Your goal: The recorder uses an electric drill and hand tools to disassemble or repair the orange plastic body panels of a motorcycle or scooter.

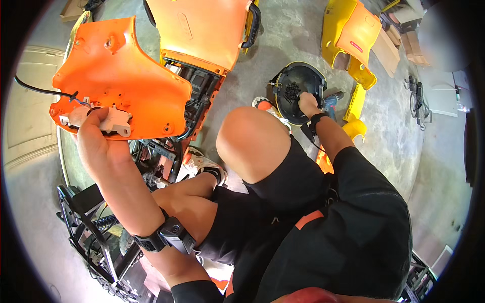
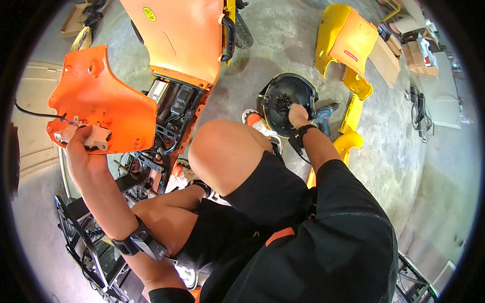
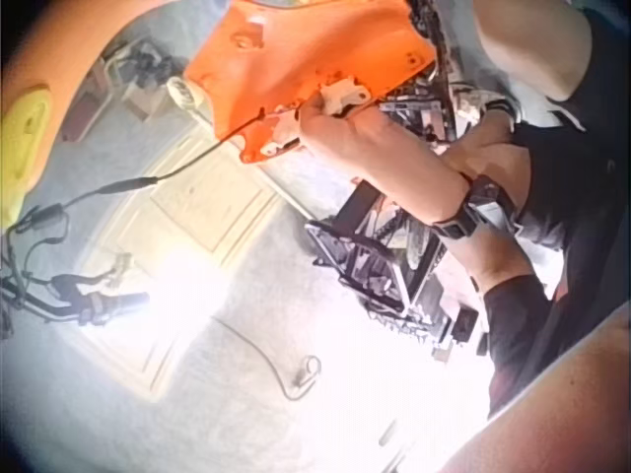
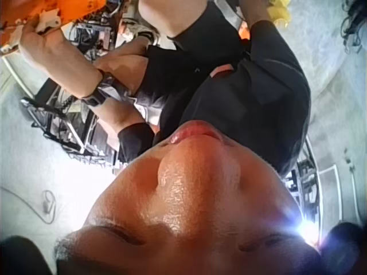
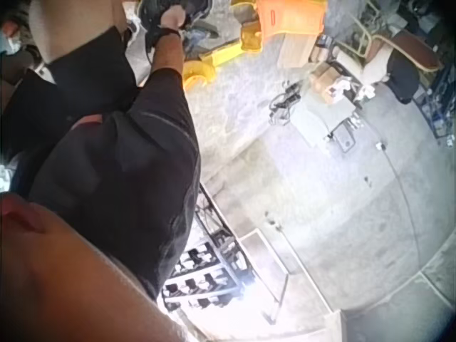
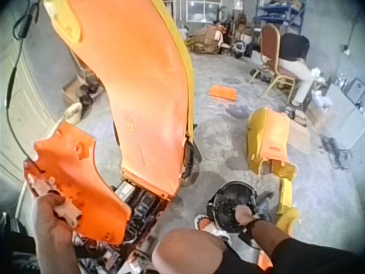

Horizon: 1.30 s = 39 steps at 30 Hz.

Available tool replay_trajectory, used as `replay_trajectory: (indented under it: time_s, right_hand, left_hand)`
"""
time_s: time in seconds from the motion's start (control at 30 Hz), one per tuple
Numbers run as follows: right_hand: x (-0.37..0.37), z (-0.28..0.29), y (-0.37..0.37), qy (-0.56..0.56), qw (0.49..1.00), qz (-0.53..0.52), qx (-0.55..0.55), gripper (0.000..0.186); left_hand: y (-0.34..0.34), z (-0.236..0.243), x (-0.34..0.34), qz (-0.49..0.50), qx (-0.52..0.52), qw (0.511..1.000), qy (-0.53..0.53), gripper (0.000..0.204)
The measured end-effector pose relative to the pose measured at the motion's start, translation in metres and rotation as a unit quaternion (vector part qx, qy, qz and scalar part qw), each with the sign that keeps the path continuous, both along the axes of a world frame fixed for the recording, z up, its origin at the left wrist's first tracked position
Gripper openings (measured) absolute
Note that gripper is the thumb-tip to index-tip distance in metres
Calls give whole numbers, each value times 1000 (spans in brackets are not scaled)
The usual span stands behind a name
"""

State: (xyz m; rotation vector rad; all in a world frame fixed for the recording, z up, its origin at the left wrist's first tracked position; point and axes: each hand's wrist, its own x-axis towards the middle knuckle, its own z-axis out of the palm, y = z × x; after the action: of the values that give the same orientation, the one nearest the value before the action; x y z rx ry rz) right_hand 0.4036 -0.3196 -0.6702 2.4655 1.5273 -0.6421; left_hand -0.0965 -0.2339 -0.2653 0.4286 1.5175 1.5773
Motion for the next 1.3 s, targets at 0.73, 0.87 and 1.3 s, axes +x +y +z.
replay_trajectory:
  time_s: [0.73,0.87,1.3]
  right_hand:
    - [3,-8,-4,-55,993,82,67,23]
    - [4,-5,-3,-48,993,84,69,23]
    - [23,47,12,285,947,-125,84,27]
  left_hand:
    - [2,5,10,-46,-35,997,-60,23]
    - [3,4,14,-29,-27,998,-42,26]
    - [10,5,17,-69,-10,997,-22,24]
